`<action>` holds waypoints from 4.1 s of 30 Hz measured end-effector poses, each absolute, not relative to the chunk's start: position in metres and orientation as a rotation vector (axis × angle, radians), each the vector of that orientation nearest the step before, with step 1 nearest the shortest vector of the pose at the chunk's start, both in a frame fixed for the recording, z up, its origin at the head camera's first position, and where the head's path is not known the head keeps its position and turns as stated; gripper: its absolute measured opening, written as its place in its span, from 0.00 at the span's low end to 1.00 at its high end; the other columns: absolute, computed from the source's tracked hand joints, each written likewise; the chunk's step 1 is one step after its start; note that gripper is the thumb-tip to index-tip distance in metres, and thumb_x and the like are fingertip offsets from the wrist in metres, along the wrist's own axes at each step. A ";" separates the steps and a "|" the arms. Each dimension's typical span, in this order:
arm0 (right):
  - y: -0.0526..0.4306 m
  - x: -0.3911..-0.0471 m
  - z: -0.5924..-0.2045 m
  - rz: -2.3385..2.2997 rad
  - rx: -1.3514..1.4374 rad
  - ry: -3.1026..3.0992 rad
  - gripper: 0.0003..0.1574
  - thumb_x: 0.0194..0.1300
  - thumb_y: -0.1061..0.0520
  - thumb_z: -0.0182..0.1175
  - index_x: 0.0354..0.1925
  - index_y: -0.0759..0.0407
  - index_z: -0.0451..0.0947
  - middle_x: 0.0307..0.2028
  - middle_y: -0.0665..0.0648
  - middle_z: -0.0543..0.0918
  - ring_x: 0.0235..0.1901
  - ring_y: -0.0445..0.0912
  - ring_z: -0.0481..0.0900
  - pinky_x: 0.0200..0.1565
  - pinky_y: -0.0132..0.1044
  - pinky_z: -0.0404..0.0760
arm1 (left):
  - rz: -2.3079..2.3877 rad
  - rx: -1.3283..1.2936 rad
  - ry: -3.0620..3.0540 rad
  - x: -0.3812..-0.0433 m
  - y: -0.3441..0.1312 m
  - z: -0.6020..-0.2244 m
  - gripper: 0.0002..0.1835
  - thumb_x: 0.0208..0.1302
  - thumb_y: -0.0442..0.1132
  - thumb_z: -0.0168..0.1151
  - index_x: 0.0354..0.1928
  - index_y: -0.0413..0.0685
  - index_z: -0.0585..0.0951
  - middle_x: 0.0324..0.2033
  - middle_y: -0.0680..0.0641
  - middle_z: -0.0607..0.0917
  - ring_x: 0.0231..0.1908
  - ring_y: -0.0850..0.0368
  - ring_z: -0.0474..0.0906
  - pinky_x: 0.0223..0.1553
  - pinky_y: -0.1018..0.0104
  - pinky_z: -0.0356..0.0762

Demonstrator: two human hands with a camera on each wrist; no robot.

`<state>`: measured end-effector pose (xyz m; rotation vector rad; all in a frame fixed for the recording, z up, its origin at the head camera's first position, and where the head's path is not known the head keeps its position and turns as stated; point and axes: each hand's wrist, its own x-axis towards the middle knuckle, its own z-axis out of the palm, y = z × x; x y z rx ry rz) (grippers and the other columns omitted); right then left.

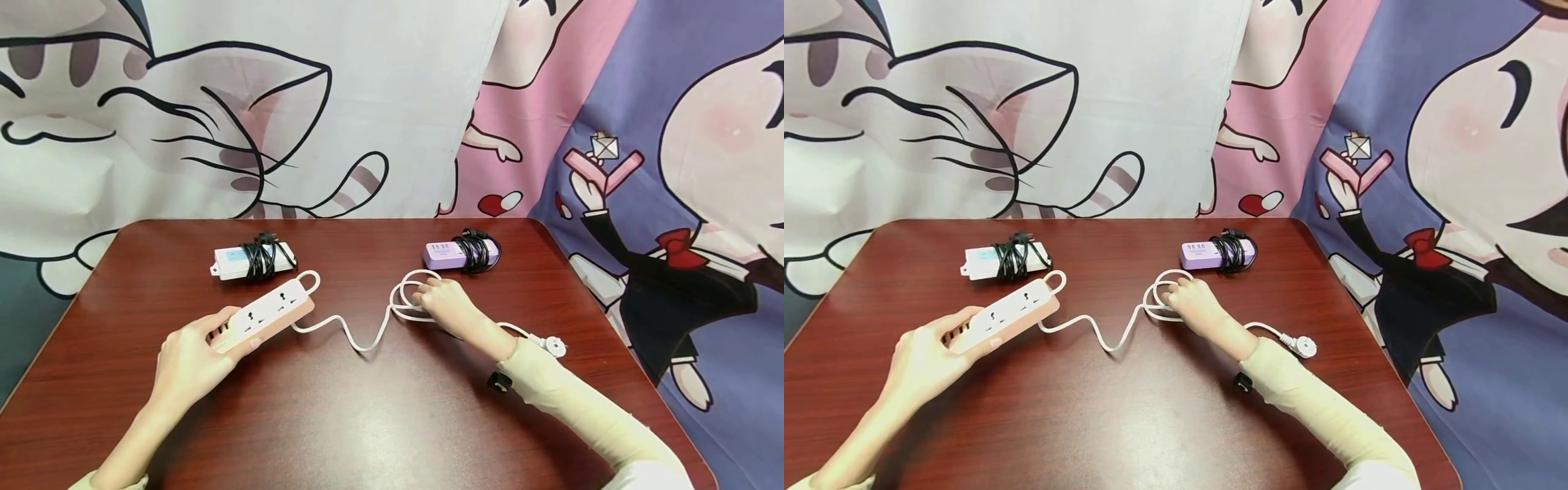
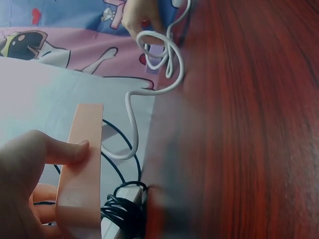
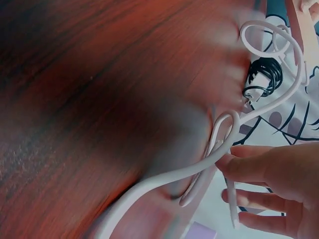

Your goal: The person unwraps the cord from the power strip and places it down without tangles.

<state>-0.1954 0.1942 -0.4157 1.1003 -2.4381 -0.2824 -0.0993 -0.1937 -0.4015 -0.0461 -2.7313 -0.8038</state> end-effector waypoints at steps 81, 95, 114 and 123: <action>0.155 -0.210 -0.399 0.336 1.304 -2.721 0.06 0.66 0.61 0.59 0.40 0.57 0.81 0.35 0.50 0.85 0.35 0.42 0.82 0.41 0.35 0.78 | -0.710 -0.081 -2.852 -0.102 -0.241 -0.428 0.31 0.41 0.56 0.76 0.49 0.53 0.82 0.18 0.52 0.71 0.22 0.54 0.66 0.21 0.63 0.57; 0.137 -0.212 -0.409 0.267 1.167 -2.659 0.02 0.66 0.58 0.58 0.37 0.52 0.78 0.33 0.48 0.83 0.38 0.44 0.81 0.38 0.37 0.78 | -0.622 0.027 -2.950 -0.099 -0.265 -0.441 0.34 0.42 0.54 0.75 0.54 0.49 0.79 0.39 0.33 0.82 0.30 0.39 0.76 0.19 0.54 0.63; 0.119 -0.196 -0.413 0.314 1.268 -2.707 0.04 0.63 0.60 0.61 0.35 0.50 0.80 0.33 0.47 0.83 0.39 0.44 0.80 0.37 0.38 0.80 | -0.617 -0.232 -3.164 -0.102 -0.298 -0.438 0.42 0.46 0.55 0.74 0.58 0.32 0.74 0.50 0.25 0.77 0.44 0.33 0.75 0.38 0.40 0.70; 0.121 -0.192 -0.413 0.326 1.316 -2.703 0.03 0.62 0.57 0.62 0.35 0.49 0.80 0.33 0.45 0.83 0.38 0.42 0.79 0.38 0.37 0.79 | -0.481 -0.428 -2.967 -0.098 -0.293 -0.446 0.39 0.39 0.46 0.78 0.55 0.34 0.76 0.49 0.30 0.80 0.49 0.34 0.73 0.43 0.37 0.69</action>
